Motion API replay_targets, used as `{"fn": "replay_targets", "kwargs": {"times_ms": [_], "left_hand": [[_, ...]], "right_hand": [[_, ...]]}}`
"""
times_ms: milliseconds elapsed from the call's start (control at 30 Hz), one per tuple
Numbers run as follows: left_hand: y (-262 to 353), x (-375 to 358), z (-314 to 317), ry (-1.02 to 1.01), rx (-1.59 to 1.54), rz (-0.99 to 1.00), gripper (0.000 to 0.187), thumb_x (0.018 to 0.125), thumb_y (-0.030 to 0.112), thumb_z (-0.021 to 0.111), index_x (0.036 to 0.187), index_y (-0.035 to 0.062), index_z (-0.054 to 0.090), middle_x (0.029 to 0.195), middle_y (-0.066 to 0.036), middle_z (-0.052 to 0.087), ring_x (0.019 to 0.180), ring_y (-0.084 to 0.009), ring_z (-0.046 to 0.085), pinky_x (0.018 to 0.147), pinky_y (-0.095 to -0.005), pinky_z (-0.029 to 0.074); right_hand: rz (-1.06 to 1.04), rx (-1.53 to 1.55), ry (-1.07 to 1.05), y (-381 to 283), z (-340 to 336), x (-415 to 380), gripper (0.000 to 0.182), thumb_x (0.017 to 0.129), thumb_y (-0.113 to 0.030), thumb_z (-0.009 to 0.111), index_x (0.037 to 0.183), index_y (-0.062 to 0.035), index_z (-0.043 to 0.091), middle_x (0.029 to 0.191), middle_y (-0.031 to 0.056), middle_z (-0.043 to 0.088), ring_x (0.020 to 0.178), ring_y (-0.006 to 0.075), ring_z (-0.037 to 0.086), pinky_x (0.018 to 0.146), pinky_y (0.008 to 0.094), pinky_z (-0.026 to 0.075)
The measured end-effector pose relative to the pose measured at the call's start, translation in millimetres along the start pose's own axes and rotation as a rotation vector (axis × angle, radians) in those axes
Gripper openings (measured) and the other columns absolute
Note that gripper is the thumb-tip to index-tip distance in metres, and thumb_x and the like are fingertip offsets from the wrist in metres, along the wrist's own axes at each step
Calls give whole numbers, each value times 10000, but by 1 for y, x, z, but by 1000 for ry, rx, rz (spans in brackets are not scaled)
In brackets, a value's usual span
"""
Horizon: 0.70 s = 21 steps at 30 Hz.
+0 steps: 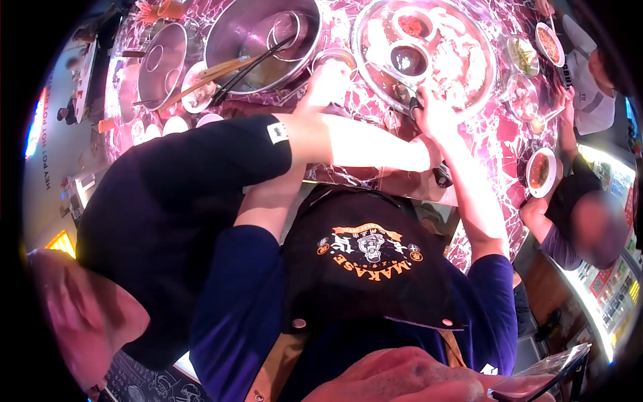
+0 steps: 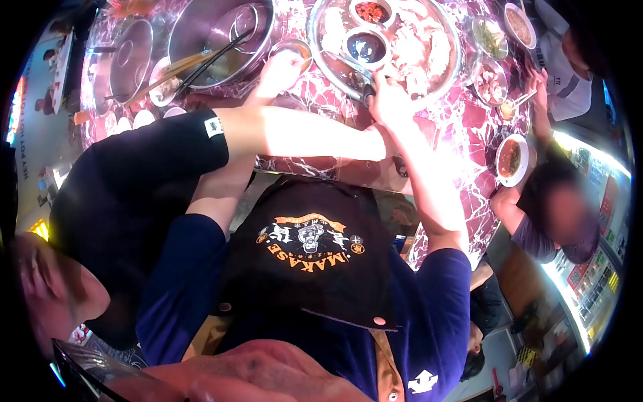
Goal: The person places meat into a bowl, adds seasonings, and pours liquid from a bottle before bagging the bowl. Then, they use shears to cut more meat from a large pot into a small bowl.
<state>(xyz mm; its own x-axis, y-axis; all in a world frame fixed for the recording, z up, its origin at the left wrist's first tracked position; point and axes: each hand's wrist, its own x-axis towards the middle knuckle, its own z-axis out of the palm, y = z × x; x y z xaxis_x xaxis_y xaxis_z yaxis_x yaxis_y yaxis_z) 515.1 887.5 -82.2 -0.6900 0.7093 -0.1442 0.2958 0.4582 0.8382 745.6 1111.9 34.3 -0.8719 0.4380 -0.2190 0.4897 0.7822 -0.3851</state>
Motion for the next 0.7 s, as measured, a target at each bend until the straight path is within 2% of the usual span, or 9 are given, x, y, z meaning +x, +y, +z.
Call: {"fn": "replay_targets", "kwargs": {"times_ms": [67,133,167,433,500,533,567,633,700], "left_hand": [[8,-23,-3,43,61,-35,379,919,203,609,1183,-67,585,1016,-180,682,956,-253,669,861,-383,524],[19,-48,-7,101,84,-56,369,914,194,615,1182,-59,590,1006,-172,685,937,-251,673,848,-377,524],[24,-57,-7,123,81,-73,365,912,189,618,1182,-55,593,1001,-168,687,927,-249,674,842,-375,524],[28,-181,-11,372,113,-118,338,895,157,640,1178,-27,610,967,-142,698,859,-240,686,798,-356,526],[61,-216,-19,449,-134,-134,178,942,179,631,1027,45,713,846,-26,676,836,-164,645,770,-331,524],[109,-231,-36,267,-176,-540,150,928,142,650,984,23,723,766,-1,643,712,-98,598,638,-275,483],[77,-243,-23,270,-274,-447,182,934,129,637,1049,7,711,739,14,622,631,-53,538,563,-228,426],[48,-254,-5,291,-335,-511,179,892,83,614,1014,3,719,792,-75,683,669,-114,595,617,-283,477],[49,-261,0,330,-329,-475,168,892,56,609,1011,0,714,783,-71,671,679,-120,588,630,-288,478]], "right_hand": [[5,-20,-9,-4,-22,-5,507,813,-181,663,1295,-106,526,1162,206,620,1065,372,627,934,458,492],[-190,-124,142,-1,-36,-9,478,803,-210,664,1256,-116,542,1029,211,636,965,361,647,864,462,515],[-199,-124,139,-2,-44,-9,478,803,-210,664,1256,-116,542,1029,211,636,965,361,647,864,462,515],[-543,-100,-133,-60,-80,-15,486,754,-215,699,1207,-112,557,976,158,651,985,341,646,838,448,522],[-616,-83,-298,-71,-76,-18,483,743,-193,712,1195,-107,566,967,162,670,971,345,651,839,454,521],[-602,-85,-377,-78,-74,-20,475,740,-163,712,1192,-99,580,956,164,690,945,340,661,836,456,518],[-621,-96,-387,-82,-71,-19,475,740,-163,712,1192,-99,580,956,164,690,945,340,661,836,456,518],[-687,-134,-491,-85,-56,-12,459,737,-79,670,1191,-75,602,954,179,683,937,358,655,833,434,517],[-726,-129,-496,-74,-46,-3,446,734,-56,656,1179,-64,618,937,190,683,929,358,658,830,439,512]]}}
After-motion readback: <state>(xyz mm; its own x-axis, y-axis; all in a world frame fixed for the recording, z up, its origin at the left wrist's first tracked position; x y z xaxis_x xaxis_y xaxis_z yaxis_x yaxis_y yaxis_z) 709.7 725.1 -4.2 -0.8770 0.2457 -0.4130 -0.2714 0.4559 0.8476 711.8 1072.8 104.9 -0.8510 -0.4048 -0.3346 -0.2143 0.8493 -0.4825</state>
